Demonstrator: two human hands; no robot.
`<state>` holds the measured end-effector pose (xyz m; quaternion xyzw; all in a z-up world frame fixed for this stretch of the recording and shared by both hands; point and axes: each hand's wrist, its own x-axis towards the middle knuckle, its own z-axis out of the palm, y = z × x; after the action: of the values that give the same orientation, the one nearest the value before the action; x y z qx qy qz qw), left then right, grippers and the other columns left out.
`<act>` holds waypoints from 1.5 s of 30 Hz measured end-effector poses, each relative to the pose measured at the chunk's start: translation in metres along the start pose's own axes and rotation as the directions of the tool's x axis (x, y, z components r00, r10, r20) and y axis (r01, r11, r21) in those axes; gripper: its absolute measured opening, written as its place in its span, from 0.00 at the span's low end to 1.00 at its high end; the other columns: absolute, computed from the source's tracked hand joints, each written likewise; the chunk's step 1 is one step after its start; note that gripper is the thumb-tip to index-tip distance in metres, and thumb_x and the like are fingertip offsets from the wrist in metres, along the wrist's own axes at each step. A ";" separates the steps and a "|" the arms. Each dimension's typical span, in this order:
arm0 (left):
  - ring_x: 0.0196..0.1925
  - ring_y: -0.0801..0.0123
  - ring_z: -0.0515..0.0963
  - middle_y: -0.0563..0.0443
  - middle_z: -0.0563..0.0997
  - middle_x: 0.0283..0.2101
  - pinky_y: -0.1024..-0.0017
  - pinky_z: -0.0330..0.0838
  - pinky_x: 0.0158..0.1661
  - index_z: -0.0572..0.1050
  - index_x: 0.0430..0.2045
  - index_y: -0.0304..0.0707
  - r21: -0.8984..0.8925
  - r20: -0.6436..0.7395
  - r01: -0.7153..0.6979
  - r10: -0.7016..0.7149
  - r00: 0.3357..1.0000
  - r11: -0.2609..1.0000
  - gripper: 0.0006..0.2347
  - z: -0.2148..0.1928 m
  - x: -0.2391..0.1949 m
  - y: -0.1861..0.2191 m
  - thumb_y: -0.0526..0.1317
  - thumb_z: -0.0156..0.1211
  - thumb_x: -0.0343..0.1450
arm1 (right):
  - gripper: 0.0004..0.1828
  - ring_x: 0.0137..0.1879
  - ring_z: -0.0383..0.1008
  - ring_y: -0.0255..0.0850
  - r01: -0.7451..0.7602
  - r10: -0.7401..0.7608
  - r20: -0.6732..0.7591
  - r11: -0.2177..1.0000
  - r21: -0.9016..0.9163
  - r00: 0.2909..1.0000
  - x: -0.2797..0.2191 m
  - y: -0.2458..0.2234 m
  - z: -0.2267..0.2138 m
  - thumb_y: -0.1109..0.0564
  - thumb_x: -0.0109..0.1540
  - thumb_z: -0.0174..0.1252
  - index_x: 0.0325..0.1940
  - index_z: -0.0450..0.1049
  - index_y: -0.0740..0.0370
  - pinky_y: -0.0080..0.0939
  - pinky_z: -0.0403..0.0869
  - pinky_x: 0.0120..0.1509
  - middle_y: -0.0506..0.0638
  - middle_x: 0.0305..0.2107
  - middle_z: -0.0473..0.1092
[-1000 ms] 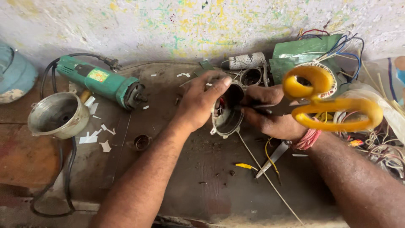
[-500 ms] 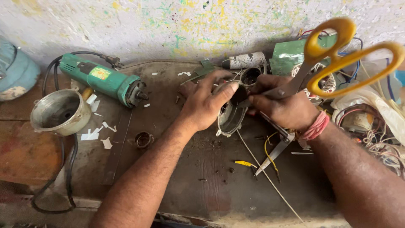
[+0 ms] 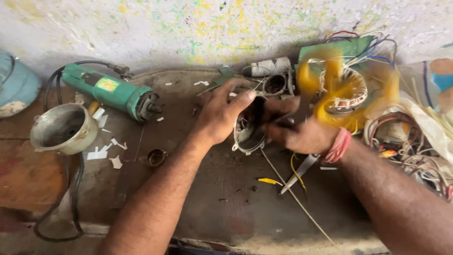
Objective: The person uses shears to remove old wire from a cylindrical metal housing, then wipes the interior with a cloth. The person continues to scrape and clean the inside of the housing with a screwdriver.
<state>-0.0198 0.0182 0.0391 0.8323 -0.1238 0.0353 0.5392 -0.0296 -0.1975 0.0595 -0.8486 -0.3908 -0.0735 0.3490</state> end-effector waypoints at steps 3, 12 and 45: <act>0.58 0.59 0.79 0.42 0.81 0.53 0.64 0.71 0.58 0.75 0.54 0.38 0.011 0.011 -0.097 0.097 0.995 0.995 0.25 0.000 0.001 -0.004 0.59 0.54 0.71 | 0.07 0.28 0.76 0.43 -0.066 0.057 0.131 0.996 0.066 0.990 0.003 0.003 0.002 0.55 0.56 0.66 0.34 0.77 0.60 0.45 0.73 0.33 0.53 0.22 0.75; 0.54 0.66 0.78 0.41 0.80 0.55 0.67 0.70 0.54 0.76 0.54 0.29 -0.472 0.171 0.142 -0.068 0.983 0.870 0.22 -0.023 0.019 -0.039 0.51 0.55 0.75 | 0.10 0.26 0.74 0.38 -0.108 0.144 -0.175 0.974 0.198 0.974 -0.006 0.020 -0.012 0.55 0.62 0.61 0.34 0.76 0.65 0.42 0.72 0.30 0.54 0.23 0.75; 0.34 0.70 0.79 0.45 0.83 0.29 0.65 0.74 0.39 0.79 0.33 0.29 -0.082 0.046 -0.018 0.022 0.999 0.996 0.19 0.007 0.018 -0.043 0.50 0.52 0.76 | 0.07 0.28 0.78 0.44 0.066 -0.053 -0.081 0.984 0.166 0.995 -0.004 0.006 0.037 0.61 0.59 0.60 0.40 0.76 0.65 0.41 0.75 0.34 0.54 0.26 0.75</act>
<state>0.0075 0.0258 0.0011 0.8088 -0.1462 0.0161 0.5694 -0.0332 -0.1786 0.0265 -0.8004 -0.4073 -0.0828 0.4319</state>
